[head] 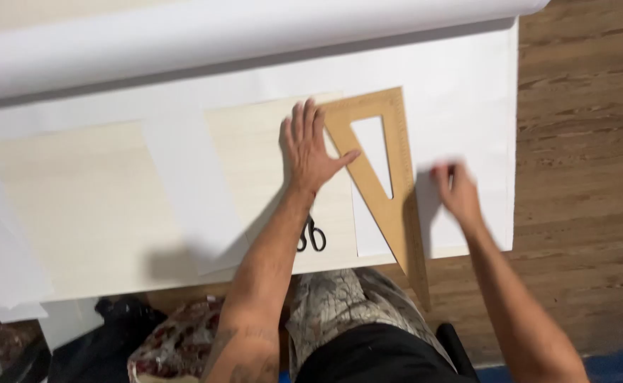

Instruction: Measuring and cutting strips of material using a triangle ruler and scissors on a workbench

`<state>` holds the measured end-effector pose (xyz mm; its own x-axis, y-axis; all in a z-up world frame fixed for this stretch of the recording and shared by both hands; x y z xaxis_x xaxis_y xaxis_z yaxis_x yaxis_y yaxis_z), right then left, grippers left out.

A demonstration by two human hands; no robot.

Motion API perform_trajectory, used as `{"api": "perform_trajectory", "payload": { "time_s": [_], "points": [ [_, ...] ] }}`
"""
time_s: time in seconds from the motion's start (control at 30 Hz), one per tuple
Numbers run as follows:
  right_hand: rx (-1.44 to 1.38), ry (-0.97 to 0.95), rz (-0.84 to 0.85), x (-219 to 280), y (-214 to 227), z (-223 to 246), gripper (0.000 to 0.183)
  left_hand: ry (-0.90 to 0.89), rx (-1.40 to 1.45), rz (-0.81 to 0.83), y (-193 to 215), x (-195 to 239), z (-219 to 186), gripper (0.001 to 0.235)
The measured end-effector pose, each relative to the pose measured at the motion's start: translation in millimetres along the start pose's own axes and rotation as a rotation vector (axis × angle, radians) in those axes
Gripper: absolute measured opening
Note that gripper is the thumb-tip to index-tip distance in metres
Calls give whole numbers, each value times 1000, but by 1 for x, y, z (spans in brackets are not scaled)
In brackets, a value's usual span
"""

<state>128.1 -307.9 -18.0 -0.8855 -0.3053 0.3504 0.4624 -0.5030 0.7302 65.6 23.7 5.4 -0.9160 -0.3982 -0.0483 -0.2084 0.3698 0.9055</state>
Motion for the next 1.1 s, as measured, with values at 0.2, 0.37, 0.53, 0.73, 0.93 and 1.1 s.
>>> {"api": "perform_trajectory", "payload": {
  "time_s": [0.2, 0.37, 0.53, 0.73, 0.93, 1.1],
  "points": [
    [-16, -356, 177, 206, -62, -109, 62, 218, 26, 54, -2, 62, 5, 116],
    [-244, -420, -85, 243, -65, -92, 41, 254, 105, -237, -6, 151, -31, 85],
    [-271, -412, -169, 271, -52, -15, 42, 859, 752, 317, -77, 298, -34, 84],
    [-528, -27, 153, 268, -136, 87, 49, 893, 995, -187, -33, 314, 55, 62],
    [-517, 36, 203, 159, -205, 112, 42, 749, 547, -625, 37, 350, 217, 41],
    [-518, 91, 95, 78, -218, 122, 58, 793, 508, -707, 26, 365, 329, 56]
  ]
}}
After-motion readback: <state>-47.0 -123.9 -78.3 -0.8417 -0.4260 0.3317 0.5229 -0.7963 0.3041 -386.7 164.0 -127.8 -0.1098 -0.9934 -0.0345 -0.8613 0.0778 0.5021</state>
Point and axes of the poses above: each hand's wrist, its own x-axis away from the middle knuckle, its own y-axis out of the back of the hand, z = x × y, the point moved 7 cm from there along -x, towards the middle knuckle, and after that the axes turned 4 degrees about y, right-handed, at the moved point
